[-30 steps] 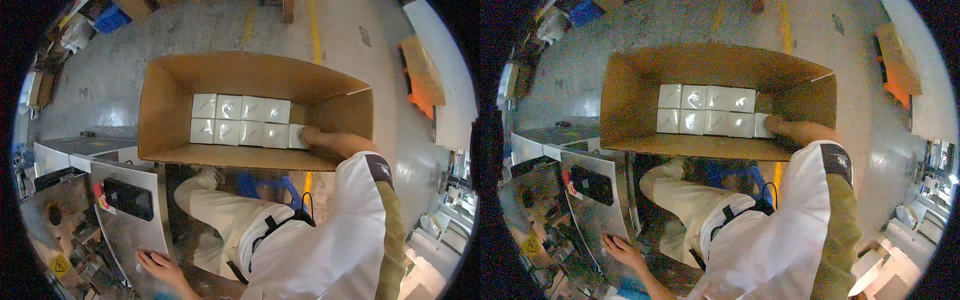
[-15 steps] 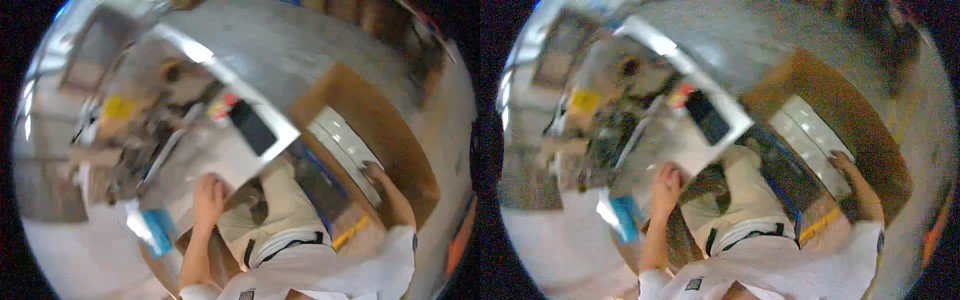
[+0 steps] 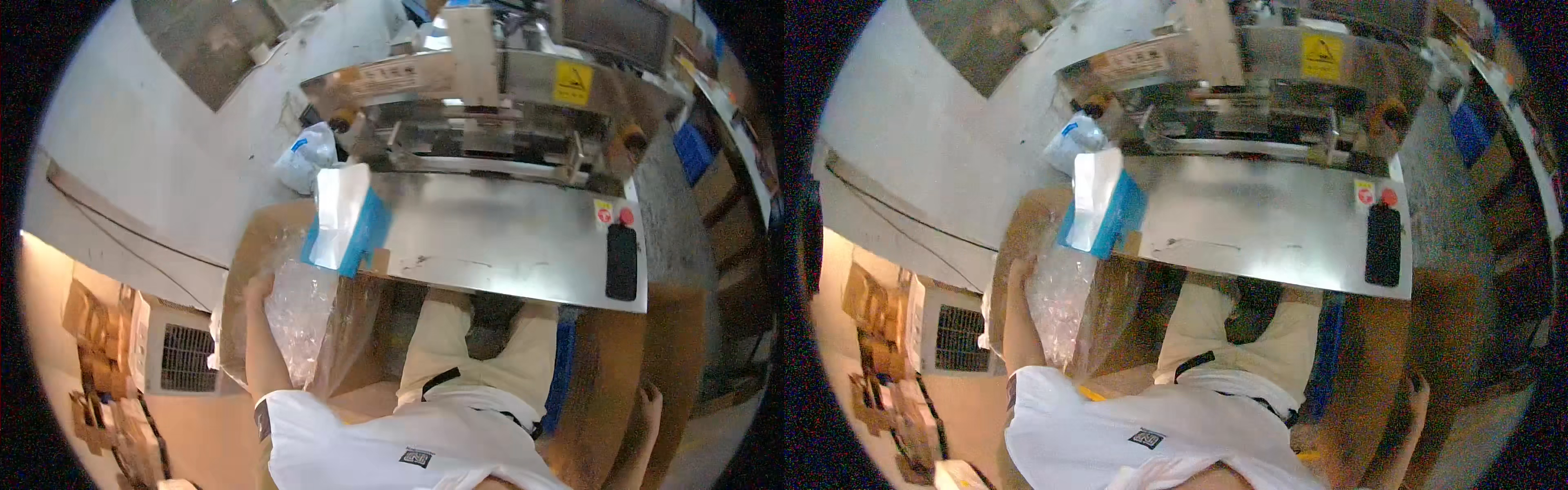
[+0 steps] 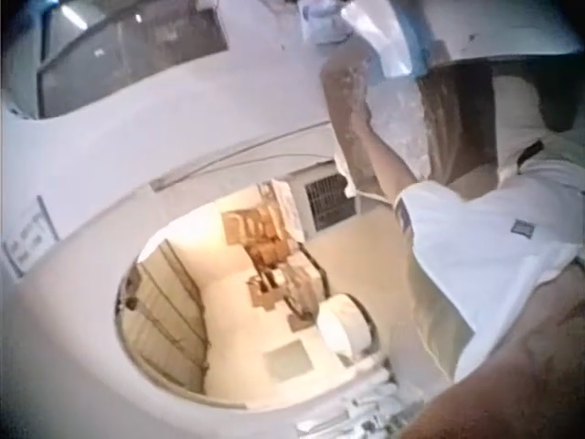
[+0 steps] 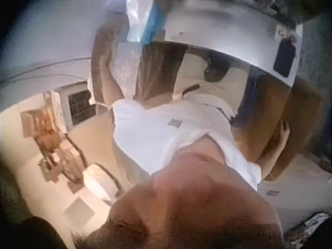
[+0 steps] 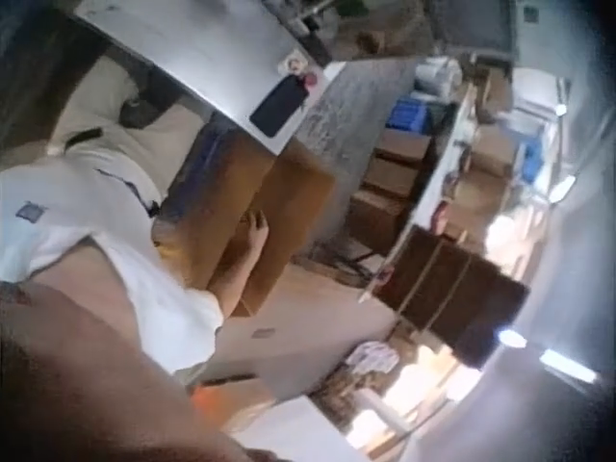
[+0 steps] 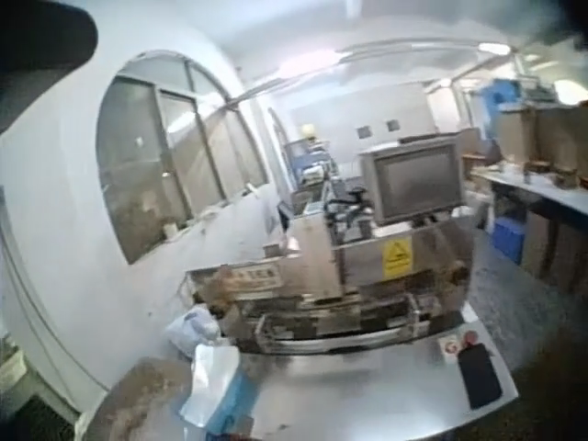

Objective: Packaging white boxes into plastic bags, sealing them using a machine, and organizing paper products on a production line.

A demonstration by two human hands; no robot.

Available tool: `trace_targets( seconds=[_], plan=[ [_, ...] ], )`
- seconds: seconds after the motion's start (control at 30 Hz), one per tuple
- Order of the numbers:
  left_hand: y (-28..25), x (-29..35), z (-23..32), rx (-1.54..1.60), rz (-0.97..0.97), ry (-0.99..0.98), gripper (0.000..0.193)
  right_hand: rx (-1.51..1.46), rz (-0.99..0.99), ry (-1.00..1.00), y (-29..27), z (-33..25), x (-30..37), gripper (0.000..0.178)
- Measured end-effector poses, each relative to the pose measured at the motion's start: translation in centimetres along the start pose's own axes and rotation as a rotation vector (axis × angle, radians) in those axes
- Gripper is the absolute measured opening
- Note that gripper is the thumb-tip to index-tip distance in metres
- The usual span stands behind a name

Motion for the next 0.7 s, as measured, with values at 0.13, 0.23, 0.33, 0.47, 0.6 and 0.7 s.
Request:
trace_targets(
  seconds=[0.13,0.23,0.33,0.47,0.6,0.7],
  plan=[
    [4.0,-0.7,5.0,-0.372,0.214,0.424,0.059,0.043,0.191,-0.03,-6.0,-7.6,0.7,0.046],
    [13.0,-0.5,16.0,-0.167,0.182,0.46,0.065,-0.15,0.33,-0.09,-7.9,-17.3,2.2,0.041],
    [14.8,-1.5,18.9,-0.156,0.204,0.522,0.063,-0.021,0.33,-0.233,-6.9,-26.6,2.0,0.043],
    [14.2,-2.1,19.6,-0.142,0.174,0.527,0.042,-0.052,0.279,-0.316,-5.7,-35.5,4.7,0.042],
    [13.5,1.0,22.9,-0.216,0.41,0.785,0.026,-0.239,0.351,-0.331,-4.8,-42.9,7.7,0.04],
    [14.9,7.1,28.3,-0.14,0.424,0.941,0.024,-0.292,0.189,-0.516,-3.1,-48.4,7.1,0.041]
  ],
)
Point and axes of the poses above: each hand's wrist, its own x-axis away from the middle knuckle, its own y-axis out of the palm, z = x × y, the point moved 4 cm from there along -x, towards the middle knuckle, and after that the axes turned 1 degree about x, right-handed, at the moved point
